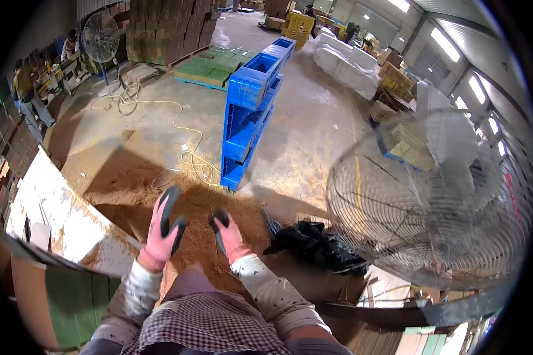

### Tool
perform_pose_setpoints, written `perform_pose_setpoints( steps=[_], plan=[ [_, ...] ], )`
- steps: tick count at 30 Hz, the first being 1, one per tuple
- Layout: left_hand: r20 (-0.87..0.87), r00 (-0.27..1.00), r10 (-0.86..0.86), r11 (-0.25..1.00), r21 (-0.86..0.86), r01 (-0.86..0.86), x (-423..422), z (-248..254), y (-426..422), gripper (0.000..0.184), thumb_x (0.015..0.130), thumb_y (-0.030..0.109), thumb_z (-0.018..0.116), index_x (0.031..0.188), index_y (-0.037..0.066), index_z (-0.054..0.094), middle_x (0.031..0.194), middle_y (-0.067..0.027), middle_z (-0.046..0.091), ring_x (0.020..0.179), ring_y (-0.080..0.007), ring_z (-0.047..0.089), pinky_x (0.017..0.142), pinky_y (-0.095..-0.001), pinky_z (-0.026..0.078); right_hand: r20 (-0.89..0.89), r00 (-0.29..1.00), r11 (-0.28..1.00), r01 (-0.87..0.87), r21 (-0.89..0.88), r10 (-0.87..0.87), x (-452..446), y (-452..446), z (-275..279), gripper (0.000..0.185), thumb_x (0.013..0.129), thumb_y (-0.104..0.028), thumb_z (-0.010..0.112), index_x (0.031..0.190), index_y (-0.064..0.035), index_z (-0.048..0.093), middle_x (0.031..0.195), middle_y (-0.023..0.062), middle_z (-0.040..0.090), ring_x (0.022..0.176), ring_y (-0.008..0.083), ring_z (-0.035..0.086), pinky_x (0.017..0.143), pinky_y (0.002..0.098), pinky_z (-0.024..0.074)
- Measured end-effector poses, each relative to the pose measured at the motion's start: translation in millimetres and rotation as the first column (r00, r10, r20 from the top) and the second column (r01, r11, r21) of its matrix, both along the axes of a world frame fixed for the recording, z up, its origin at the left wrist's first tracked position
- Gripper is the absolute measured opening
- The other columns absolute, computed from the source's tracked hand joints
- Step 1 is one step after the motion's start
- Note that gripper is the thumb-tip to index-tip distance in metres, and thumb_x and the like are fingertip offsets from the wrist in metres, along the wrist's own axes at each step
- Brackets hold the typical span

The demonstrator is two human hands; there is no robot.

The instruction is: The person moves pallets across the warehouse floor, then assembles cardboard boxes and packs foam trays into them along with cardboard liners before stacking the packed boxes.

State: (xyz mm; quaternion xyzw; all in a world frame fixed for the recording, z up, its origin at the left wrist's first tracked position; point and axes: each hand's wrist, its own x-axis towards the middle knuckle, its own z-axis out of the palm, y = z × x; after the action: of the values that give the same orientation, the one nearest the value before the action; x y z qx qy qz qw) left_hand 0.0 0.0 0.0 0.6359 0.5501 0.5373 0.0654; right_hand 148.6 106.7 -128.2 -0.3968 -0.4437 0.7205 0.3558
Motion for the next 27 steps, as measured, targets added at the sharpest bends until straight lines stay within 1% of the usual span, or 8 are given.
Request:
perform_pose_setpoints(
  steps=[5,7,8,11,15,17,23,27],
  plan=[
    [0.067,0.993,0.094,0.994,0.050,-0.097,-82,-41,216,0.055,0.079,0.001,0.060,0.130,-0.001,0.040,0.132,-0.0161,0.043,0.123,-0.0282,0.040,0.103,-0.0345,0.030,0.023,0.948,0.927,0.306,0.216,-0.318,-71,189,14,0.050,0.087,-0.012,0.058,0.132,-0.0010,0.040,0.123,0.0106,0.053,0.111,0.0180,0.049,0.093,0.0281,0.0392],
    [0.115,0.992,0.042,0.992,0.111,-0.055,-126,-50,304,0.057,0.079,0.004,0.062,0.131,0.000,0.039,0.133,-0.0159,0.042,0.123,-0.0291,0.039,0.104,-0.0353,0.030,-0.300,0.889,0.876,0.421,0.235,-0.347,-120,283,25,0.051,0.088,-0.014,0.057,0.133,-0.0009,0.037,0.129,0.0127,0.047,0.117,0.0213,0.045,0.097,0.0309,0.0366],
    [0.084,0.992,0.097,0.995,0.029,-0.100,-151,-71,347,0.073,0.071,0.015,0.070,0.133,0.003,0.035,0.134,-0.0201,0.037,0.122,-0.0356,0.038,0.102,-0.0396,0.031,-0.092,0.908,0.780,0.400,0.480,-0.409,-131,332,28,0.052,0.088,-0.014,0.056,0.134,-0.0002,0.035,0.134,0.0143,0.041,0.123,0.0250,0.039,0.101,0.0339,0.0325],
    [-0.057,0.993,0.099,0.995,-0.021,-0.100,-214,-99,495,0.086,0.064,0.023,0.077,0.135,0.005,0.032,0.137,-0.0212,0.033,0.126,-0.0363,0.033,0.105,-0.0446,0.026,-0.113,0.802,0.558,0.501,0.662,-0.587,-176,471,43,0.062,0.081,-0.006,0.062,0.135,0.0008,0.032,0.137,0.0181,0.036,0.126,0.0297,0.036,0.104,0.0354,0.0294],
    [-0.058,0.997,0.042,0.980,-0.194,-0.053,-232,-101,642,0.106,0.051,0.034,0.083,0.137,0.005,0.028,0.140,-0.0225,0.028,0.131,-0.0391,0.025,0.108,-0.0460,0.023,-0.023,0.731,0.553,0.536,0.638,-0.682,-197,557,53,0.069,0.076,0.000,0.064,0.136,0.0008,0.031,0.136,0.0178,0.037,0.126,0.0273,0.036,0.105,0.0356,0.0275],
    [0.197,0.922,-0.334,0.926,-0.114,0.360,-221,-112,695,0.103,0.052,0.032,0.083,0.136,0.005,0.031,0.140,-0.0239,0.028,0.132,-0.0405,0.023,0.107,-0.0457,0.023,0.029,0.699,0.504,0.485,0.715,-0.714,-186,572,35,0.060,0.075,-0.001,0.065,0.129,0.0012,0.040,0.133,0.0205,0.041,0.123,0.0281,0.041,0.102,0.0399,0.0323],
    [0.089,0.843,-0.530,0.848,0.083,0.524,-188,-142,765,0.103,0.054,0.038,0.084,0.134,0.005,0.029,0.132,-0.0214,0.040,0.125,-0.0439,0.033,0.102,-0.0558,0.026,0.131,0.528,0.280,0.211,0.937,-0.839,-119,639,-17,0.055,0.081,-0.045,0.061,0.102,0.0055,0.054,0.096,0.0154,0.059,0.091,0.0259,0.058,0.082,0.0365,0.0459],
    [0.110,0.885,-0.453,0.891,0.092,0.444,-144,-158,865,0.107,0.052,0.036,0.087,0.135,0.008,0.026,0.127,-0.0191,0.044,0.120,-0.0419,0.039,0.100,-0.0541,0.031,0.153,0.371,0.266,0.276,0.924,-0.916,-97,744,-13,0.057,0.083,-0.050,0.057,0.101,0.0044,0.055,0.096,0.0148,0.059,0.089,0.0249,0.057,0.080,0.0361,0.0451]
  ],
)
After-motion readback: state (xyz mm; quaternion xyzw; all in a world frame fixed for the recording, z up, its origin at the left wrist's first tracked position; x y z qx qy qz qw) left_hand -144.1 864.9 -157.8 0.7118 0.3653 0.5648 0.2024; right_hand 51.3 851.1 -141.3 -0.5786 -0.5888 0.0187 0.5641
